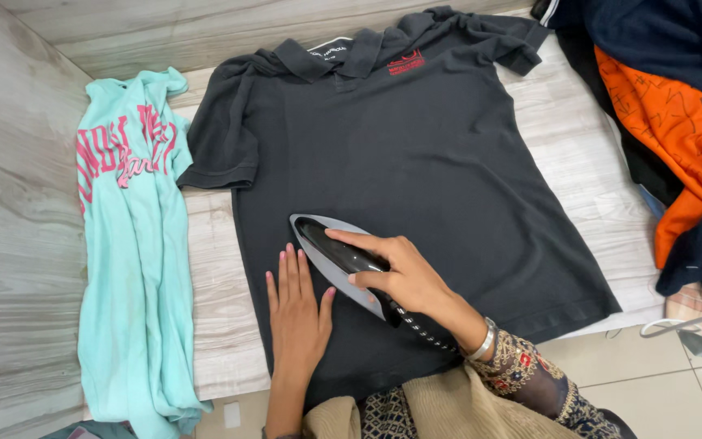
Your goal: The person irons a dark gray polo shirt on a flat surface, smoothing the fabric with one hand while moving the iron with the other. After finishing the first shirt, they place it aside and begin ironing a navy blue polo shirt in the same manner.
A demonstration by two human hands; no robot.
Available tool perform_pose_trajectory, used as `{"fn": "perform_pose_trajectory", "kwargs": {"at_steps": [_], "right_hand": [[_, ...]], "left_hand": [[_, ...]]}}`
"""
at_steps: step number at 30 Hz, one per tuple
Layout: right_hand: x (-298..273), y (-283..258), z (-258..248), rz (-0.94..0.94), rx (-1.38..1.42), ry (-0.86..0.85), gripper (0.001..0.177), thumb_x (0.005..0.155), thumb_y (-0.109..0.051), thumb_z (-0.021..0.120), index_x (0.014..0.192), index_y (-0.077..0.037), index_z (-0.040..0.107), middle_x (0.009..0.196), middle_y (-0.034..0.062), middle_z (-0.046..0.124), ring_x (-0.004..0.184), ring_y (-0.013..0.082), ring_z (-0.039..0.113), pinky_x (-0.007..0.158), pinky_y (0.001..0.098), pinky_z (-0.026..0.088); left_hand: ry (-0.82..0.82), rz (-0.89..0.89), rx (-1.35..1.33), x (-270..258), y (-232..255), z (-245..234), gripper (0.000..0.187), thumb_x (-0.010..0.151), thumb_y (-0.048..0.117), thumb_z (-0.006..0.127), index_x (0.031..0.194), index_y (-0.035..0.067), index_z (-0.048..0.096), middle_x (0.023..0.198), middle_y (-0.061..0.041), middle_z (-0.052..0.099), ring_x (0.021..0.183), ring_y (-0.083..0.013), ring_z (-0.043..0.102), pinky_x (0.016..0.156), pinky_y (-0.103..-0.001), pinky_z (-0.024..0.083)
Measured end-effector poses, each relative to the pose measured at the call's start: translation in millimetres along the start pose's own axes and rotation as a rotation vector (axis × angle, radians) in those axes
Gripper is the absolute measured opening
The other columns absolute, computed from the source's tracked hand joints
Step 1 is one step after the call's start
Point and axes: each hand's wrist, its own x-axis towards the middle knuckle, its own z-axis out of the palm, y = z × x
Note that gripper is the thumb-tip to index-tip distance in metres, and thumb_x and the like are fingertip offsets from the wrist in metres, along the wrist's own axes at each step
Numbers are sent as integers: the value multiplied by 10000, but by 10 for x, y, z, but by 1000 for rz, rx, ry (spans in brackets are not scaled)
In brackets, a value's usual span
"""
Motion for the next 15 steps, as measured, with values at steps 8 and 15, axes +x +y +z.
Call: {"fn": "perform_pose_trajectory", "kwargs": {"at_steps": [8,15], "right_hand": [[-103,293,-467,-48,321,205,688,801,62,654,1470,-89,603,877,76,678,617,137,619,632,286,524],[-635,655,-1488,-19,271,697,683,811,57,592,1491,-13,575,707,117,659,549,174,627,562,275,514]], "left_hand": [[-16,-20,70,-97,-114,14,698,1004,396,487,1545,-17,332,1656,-197,237,1544,-318,194,1242,-524,118],[-64,-22,74,-23,-93,16,723,992,402,489,1543,-34,316,1650,-211,220,1544,-336,162,1227,-563,92]]}}
